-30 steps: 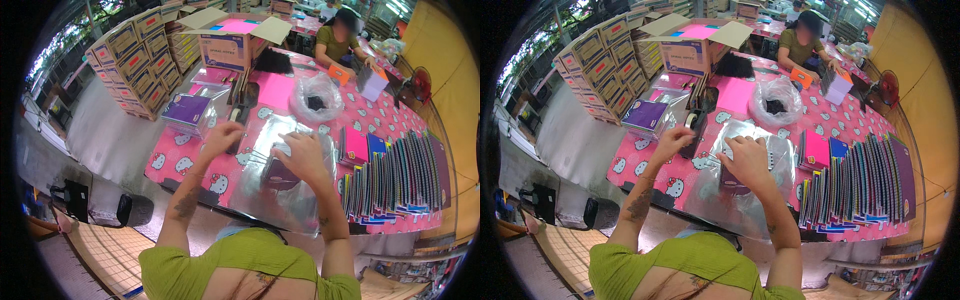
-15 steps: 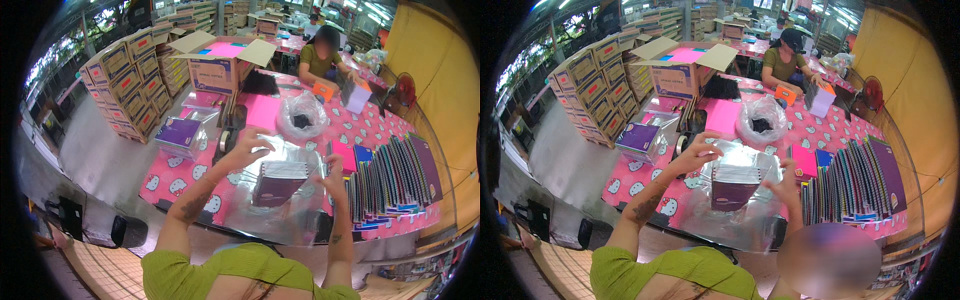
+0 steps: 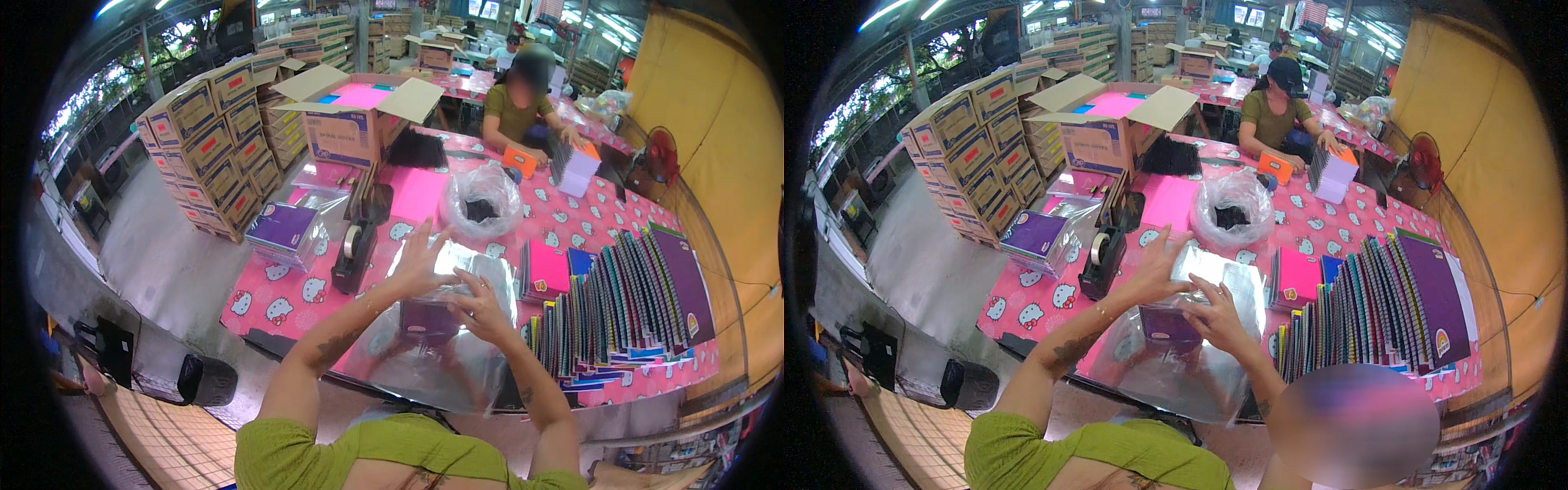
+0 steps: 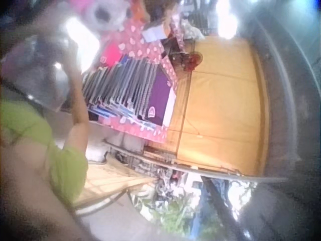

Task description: The person places a stack of notebooks onto a plastic sheet, wraps the sheet around the stack, and secures it using adhesive tape from a dispenser.

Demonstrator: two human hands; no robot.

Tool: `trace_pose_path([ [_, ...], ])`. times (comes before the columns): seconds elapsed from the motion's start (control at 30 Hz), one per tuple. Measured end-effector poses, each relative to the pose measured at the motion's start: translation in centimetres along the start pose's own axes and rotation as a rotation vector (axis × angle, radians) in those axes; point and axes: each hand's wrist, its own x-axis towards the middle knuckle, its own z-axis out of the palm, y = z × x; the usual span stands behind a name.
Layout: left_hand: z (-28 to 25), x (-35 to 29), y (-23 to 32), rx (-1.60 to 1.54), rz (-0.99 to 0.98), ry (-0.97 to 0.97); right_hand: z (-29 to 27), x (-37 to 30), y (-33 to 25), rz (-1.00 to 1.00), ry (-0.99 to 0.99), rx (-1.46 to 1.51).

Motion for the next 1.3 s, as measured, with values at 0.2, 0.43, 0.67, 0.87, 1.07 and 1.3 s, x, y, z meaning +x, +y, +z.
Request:
trace_pose_path([
  [0.2,-3.0,-1.2,-3.1,-0.203,-0.225,-0.338,0.3,4.0,5.0,0.323,0.203,0.597],
  [0.43,-4.7,0.5,1.2,-0.84,-0.261,-0.028,-0.8,7.7,7.2,0.391,-0.274,0.734],
  [0.67,-3.0,-1.7,-4.4,-0.706,-0.404,-0.555,-3.1,7.5,4.3,0.115,-0.267,0.549],
  [0.87,-6.7,-3.5,0.0,-0.146,0.016,-0.449,-3.1,2.1,0.1,0.112,-0.225,0.197],
  [1.07,-3.8,-6.9,0.9,0.275,0.372,-0.131,-0.5,1.2,-0.7,0.009,0.019,-0.035],
  [1.3,-5.0,-2.9,2.0,0.062,-0.056,-0.421,-1.3,4.5,1.2,0.101,-0.165,0.081],
])
